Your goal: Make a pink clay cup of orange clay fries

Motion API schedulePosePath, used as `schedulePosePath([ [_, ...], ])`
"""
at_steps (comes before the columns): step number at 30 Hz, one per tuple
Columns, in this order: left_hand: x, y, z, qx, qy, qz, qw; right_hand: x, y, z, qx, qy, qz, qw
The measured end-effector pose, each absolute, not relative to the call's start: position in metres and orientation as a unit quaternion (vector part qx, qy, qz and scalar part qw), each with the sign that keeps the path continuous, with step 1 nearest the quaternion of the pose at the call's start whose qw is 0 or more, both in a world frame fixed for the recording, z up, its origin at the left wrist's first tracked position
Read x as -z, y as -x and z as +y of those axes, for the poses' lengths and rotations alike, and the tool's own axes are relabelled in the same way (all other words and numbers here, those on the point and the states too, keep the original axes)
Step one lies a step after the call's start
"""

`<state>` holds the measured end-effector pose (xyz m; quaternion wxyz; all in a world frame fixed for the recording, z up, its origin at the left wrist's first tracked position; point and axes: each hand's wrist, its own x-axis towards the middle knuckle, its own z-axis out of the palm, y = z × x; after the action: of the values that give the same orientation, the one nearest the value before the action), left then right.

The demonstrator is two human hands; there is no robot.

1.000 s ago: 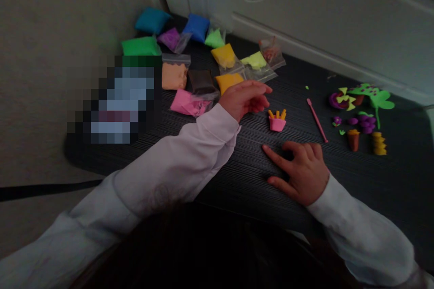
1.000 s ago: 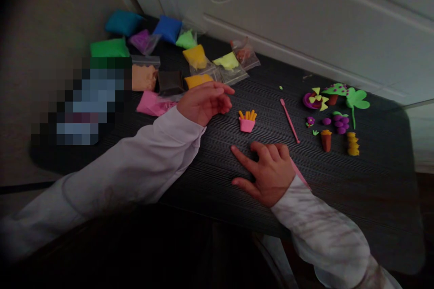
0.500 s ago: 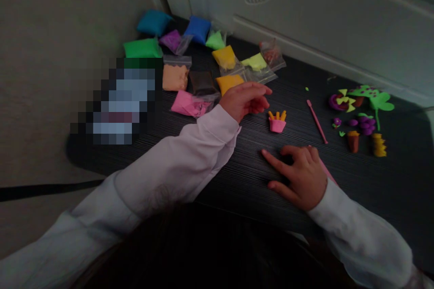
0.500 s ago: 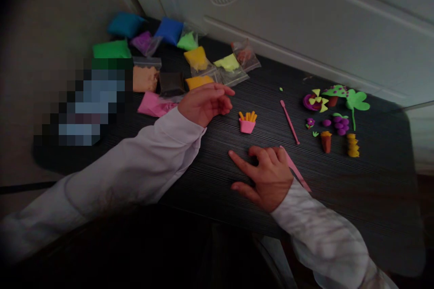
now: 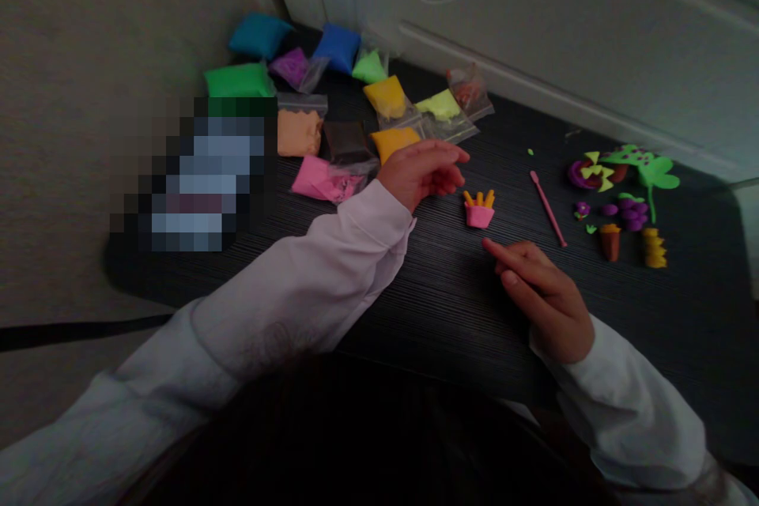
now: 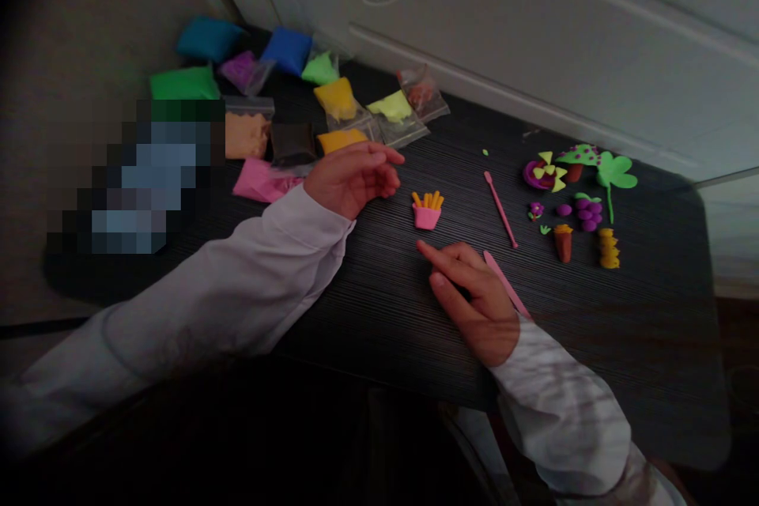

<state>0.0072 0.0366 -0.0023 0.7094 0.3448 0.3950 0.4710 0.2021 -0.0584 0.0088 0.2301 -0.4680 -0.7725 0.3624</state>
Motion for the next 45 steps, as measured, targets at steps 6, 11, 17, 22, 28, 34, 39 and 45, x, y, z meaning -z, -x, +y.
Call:
schedulePosePath([
  [6,0.002,-0.007,0.037,-0.468,-0.351,0.396,0.708,-0.003,-0.184,-0.063,-0.242,0.449,-0.848,0.141],
  [11,0.005,-0.007,0.036,-0.473,-0.356,0.393,0.703,0.005,-0.173,-0.067,-0.120,0.484,-0.865,0.055],
  [17,0.006,-0.007,0.036,-0.477,-0.357,0.383,0.706,0.005,-0.176,-0.067,-0.133,0.484,-0.862,0.075],
  [22,0.006,-0.007,0.037,-0.467,-0.359,0.390,0.707,0.003,-0.183,-0.063,-0.229,0.481,-0.832,0.156],
  [28,0.007,-0.007,0.037,-0.474,-0.357,0.388,0.705,-0.002,-0.189,-0.057,-0.385,0.493,-0.732,0.269],
  [34,0.010,-0.013,0.029,-0.480,-0.462,0.364,0.651,-0.002,-0.194,-0.054,-0.590,0.467,-0.526,0.396],
  [39,0.004,-0.014,0.024,-0.467,-0.530,0.362,0.608,-0.004,-0.197,-0.052,-0.585,0.471,-0.527,0.397],
  [45,0.004,-0.009,0.030,-0.492,-0.520,0.397,0.575,0.001,-0.197,-0.048,-0.248,0.517,-0.773,0.272],
])
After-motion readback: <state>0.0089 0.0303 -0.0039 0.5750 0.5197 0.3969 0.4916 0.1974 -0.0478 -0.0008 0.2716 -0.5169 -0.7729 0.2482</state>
